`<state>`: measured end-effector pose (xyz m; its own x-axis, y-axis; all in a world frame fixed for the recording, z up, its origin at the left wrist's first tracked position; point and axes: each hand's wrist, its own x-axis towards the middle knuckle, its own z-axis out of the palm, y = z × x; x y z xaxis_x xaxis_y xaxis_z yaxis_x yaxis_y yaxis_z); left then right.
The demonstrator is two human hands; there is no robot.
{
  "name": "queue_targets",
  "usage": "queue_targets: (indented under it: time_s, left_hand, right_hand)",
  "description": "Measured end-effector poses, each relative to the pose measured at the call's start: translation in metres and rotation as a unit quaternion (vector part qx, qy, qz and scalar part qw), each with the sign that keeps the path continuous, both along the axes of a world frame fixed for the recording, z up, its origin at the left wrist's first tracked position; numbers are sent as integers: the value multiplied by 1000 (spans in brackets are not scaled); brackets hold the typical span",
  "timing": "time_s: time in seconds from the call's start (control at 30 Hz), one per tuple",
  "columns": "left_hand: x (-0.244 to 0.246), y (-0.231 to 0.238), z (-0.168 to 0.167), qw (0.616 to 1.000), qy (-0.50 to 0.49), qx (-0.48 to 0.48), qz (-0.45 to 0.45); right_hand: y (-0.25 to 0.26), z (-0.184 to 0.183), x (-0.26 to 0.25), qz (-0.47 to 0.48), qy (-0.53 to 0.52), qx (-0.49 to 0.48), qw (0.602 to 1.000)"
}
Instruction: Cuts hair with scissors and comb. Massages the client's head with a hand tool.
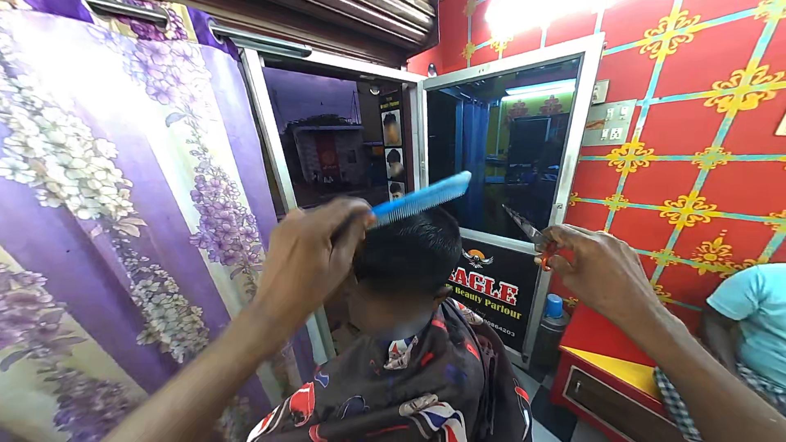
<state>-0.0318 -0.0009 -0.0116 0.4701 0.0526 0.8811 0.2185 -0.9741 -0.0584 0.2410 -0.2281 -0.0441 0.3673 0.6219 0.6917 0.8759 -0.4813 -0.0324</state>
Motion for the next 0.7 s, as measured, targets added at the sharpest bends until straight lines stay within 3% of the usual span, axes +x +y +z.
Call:
queue_targets:
  time_s: [0.03,0.07,0.13,0.27,0.37,0.43,0.53,0.6,0.7]
  left_hand:
    - [3,9,12,997,33,-64,-10]
    - [1,19,17,992,65,-102,-32]
    - [-11,30,4,990,99,-88,-56]
    - [-41,44,-56,990,85,97,-65]
    - [-56,51,-84,963,88,248,-55]
    - [-55,40,-77,957,48,280,-63]
    - [-32,25,-41,984,-28,157,-76]
    - [-24,34,-23,996,-5,54,-67]
    - [-37,50,-39,995,43,73,-54]
  right_hand:
    - [3,-18,23,85,-59,63,993]
    - [2,-24,29,114,-50,68,990]
    - [-4,-31,26,109,-24,57,992]
    - [-24,-50,27,89,-2,36,995]
    - [-33,-60,36,126,93,30,987]
    - [-31,-57,30,216,253,46,942]
    - [-20,-53,16,347,452,66,819]
    - [-17,-53,13,409,483,29,774]
    - [-19,-55,14,488,484,-44,725]
